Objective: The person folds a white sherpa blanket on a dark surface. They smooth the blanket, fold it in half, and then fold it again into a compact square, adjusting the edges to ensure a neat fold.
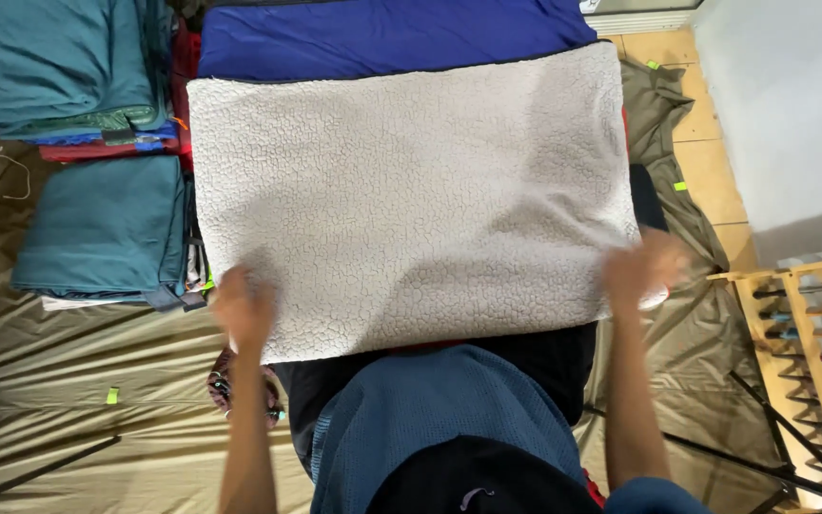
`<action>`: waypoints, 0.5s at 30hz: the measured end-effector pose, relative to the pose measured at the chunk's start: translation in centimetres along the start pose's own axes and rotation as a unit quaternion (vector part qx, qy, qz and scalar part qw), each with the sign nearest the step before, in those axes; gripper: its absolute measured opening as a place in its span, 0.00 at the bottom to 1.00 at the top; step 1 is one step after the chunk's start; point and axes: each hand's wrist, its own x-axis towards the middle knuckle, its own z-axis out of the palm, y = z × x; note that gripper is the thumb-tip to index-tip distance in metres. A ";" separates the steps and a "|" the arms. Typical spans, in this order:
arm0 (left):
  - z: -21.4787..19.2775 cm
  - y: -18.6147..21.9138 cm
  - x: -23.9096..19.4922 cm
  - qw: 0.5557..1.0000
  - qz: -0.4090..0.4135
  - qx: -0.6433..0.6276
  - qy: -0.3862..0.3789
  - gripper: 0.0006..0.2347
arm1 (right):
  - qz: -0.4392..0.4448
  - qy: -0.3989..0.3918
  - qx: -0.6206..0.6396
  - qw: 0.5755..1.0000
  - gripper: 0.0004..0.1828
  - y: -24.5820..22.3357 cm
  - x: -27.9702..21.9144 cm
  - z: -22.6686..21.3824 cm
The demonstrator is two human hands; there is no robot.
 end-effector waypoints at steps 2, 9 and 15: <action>2.3 5.9 0.8 0.993 0.051 -0.110 0.006 0.13 | -0.252 0.431 0.106 0.860 0.26 -6.9 -1.1 7.0; 0.1 21.4 1.0 0.932 0.055 -0.092 -0.346 0.20 | -0.549 0.055 0.352 0.756 0.36 -15.2 -17.0 -14.7; 8.2 7.8 -2.8 0.989 0.101 0.089 -0.053 0.23 | -0.334 -0.186 0.177 0.907 0.40 -10.2 -9.9 -14.8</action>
